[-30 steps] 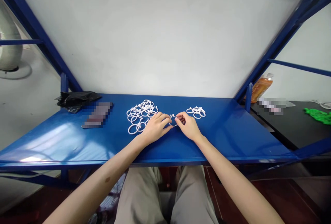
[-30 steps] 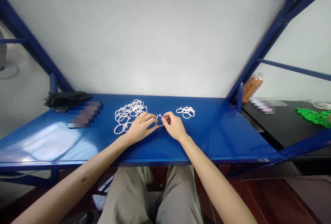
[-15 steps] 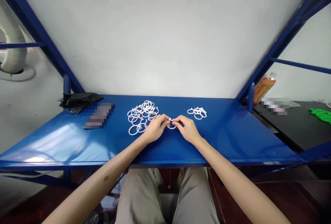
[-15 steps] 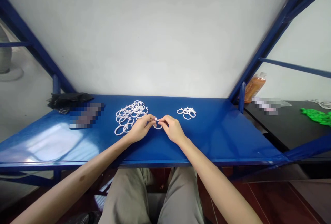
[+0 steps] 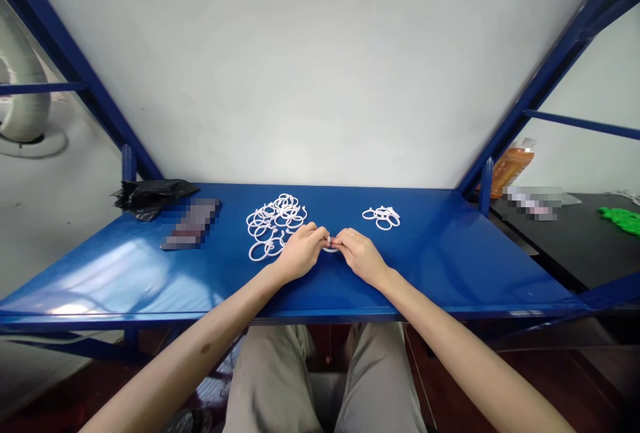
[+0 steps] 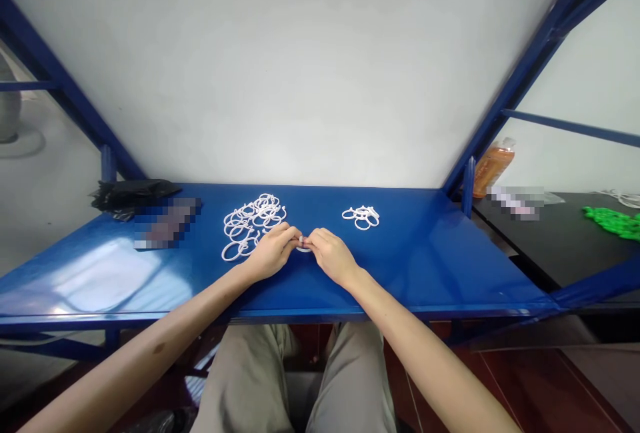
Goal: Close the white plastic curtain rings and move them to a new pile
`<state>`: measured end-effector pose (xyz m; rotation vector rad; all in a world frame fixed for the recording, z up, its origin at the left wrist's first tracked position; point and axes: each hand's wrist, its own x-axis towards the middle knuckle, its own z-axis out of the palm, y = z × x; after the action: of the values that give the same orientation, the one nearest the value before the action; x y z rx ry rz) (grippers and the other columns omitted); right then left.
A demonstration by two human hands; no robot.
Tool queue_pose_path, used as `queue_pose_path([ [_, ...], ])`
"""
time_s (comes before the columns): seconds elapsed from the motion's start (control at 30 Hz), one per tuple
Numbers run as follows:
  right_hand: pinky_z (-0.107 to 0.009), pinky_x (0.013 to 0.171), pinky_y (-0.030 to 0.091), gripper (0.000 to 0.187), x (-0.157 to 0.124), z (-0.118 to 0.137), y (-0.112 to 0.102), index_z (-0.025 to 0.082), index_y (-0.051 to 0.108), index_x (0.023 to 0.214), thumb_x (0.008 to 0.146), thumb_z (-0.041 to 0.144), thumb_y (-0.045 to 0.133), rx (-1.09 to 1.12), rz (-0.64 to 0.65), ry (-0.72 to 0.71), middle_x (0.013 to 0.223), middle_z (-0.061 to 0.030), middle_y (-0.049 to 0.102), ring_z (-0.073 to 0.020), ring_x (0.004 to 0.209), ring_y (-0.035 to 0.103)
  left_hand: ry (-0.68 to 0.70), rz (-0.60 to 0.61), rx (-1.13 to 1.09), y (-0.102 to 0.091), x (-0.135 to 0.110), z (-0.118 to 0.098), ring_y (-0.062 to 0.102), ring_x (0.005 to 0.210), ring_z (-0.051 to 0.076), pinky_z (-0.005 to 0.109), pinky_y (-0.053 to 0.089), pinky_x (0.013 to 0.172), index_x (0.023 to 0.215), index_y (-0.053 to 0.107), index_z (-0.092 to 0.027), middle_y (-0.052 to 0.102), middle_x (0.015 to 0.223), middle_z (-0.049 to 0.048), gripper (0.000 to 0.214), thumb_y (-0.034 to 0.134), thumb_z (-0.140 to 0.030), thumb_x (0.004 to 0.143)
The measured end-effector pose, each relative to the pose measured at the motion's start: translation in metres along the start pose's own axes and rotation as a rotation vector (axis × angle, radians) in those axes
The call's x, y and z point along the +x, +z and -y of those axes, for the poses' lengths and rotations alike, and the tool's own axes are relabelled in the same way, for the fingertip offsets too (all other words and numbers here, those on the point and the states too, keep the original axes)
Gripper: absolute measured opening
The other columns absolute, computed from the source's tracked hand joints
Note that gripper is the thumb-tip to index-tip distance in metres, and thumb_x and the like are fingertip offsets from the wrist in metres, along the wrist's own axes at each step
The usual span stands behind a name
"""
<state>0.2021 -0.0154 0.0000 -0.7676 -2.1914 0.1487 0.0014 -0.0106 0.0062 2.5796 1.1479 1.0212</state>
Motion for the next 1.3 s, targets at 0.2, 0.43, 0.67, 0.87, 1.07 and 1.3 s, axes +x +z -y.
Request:
queue_pose_path([
  [0.2, -0.039, 0.087, 0.052, 0.024, 0.005, -0.018, -0.014, 0.022, 0.068, 0.104, 0.105, 0.026, 0.044, -0.259, -0.114, 0.188, 0.098, -0.0092, 0.068, -0.0245, 0.095, 0.063, -0.099, -0.137, 0.262, -0.013, 0.01, 0.017, 0.06, 0.1, 0.026, 0.043, 0.047, 0.093, 0.108, 0.068, -0.021, 0.074, 0.105, 0.0074, 0.029, 0.043, -0.035, 0.105],
  [0.43, -0.043, 0.088, 0.048, 0.027, -0.014, -0.072, -0.053, 0.018, 0.075, 0.103, 0.098, 0.026, 0.049, -0.447, -0.384, 0.636, 0.106, -0.0135, 0.062, -0.0268, 0.094, 0.058, -0.404, -0.17, 0.537, -0.024, 0.003, 0.048, 0.055, 0.114, 0.036, 0.051, 0.041, 0.102, 0.117, 0.072, -0.015, 0.07, 0.123, 0.0145, 0.035, 0.045, -0.029, 0.099],
  [0.67, -0.04, 0.085, 0.042, 0.025, -0.015, -0.086, -0.049, 0.021, 0.074, 0.103, 0.096, 0.022, 0.051, -0.469, -0.291, 0.645, 0.104, -0.0116, 0.068, -0.0279, 0.096, 0.053, -0.446, -0.078, 0.562, -0.027, 0.002, 0.044, 0.055, 0.111, 0.036, 0.049, 0.043, 0.1, 0.103, 0.075, -0.017, 0.073, 0.11, 0.014, 0.032, 0.046, -0.03, 0.097],
  [0.87, -0.041, 0.083, 0.041, 0.024, -0.017, -0.092, -0.047, 0.02, 0.073, 0.099, 0.097, 0.029, 0.051, -0.491, -0.3, 0.623, 0.101, -0.0122, 0.069, -0.0284, 0.095, 0.053, -0.395, -0.113, 0.552, -0.027, 0.001, 0.048, 0.057, 0.105, 0.035, 0.049, 0.045, 0.092, 0.094, 0.073, -0.019, 0.074, 0.102, 0.0141, 0.027, 0.047, -0.028, 0.095],
  [1.07, -0.041, 0.08, 0.04, 0.025, -0.018, -0.092, -0.046, 0.021, 0.073, 0.096, 0.096, 0.031, 0.051, -0.511, -0.33, 0.61, 0.099, -0.0125, 0.069, -0.029, 0.092, 0.052, -0.353, -0.196, 0.476, -0.025, 0.0, 0.052, 0.058, 0.098, 0.035, 0.05, 0.045, 0.086, 0.084, 0.069, -0.021, 0.074, 0.092, 0.014, 0.026, 0.048, -0.029, 0.095],
  [1.3, -0.041, 0.082, 0.04, 0.022, -0.015, -0.085, -0.05, 0.02, 0.073, 0.096, 0.096, 0.029, 0.053, -0.497, -0.335, 0.621, 0.098, -0.012, 0.068, -0.0284, 0.093, 0.052, -0.331, -0.267, 0.487, -0.028, 0.003, 0.043, 0.056, 0.098, 0.034, 0.048, 0.041, 0.087, 0.087, 0.067, -0.022, 0.073, 0.093, 0.0126, 0.023, 0.048, -0.029, 0.098],
])
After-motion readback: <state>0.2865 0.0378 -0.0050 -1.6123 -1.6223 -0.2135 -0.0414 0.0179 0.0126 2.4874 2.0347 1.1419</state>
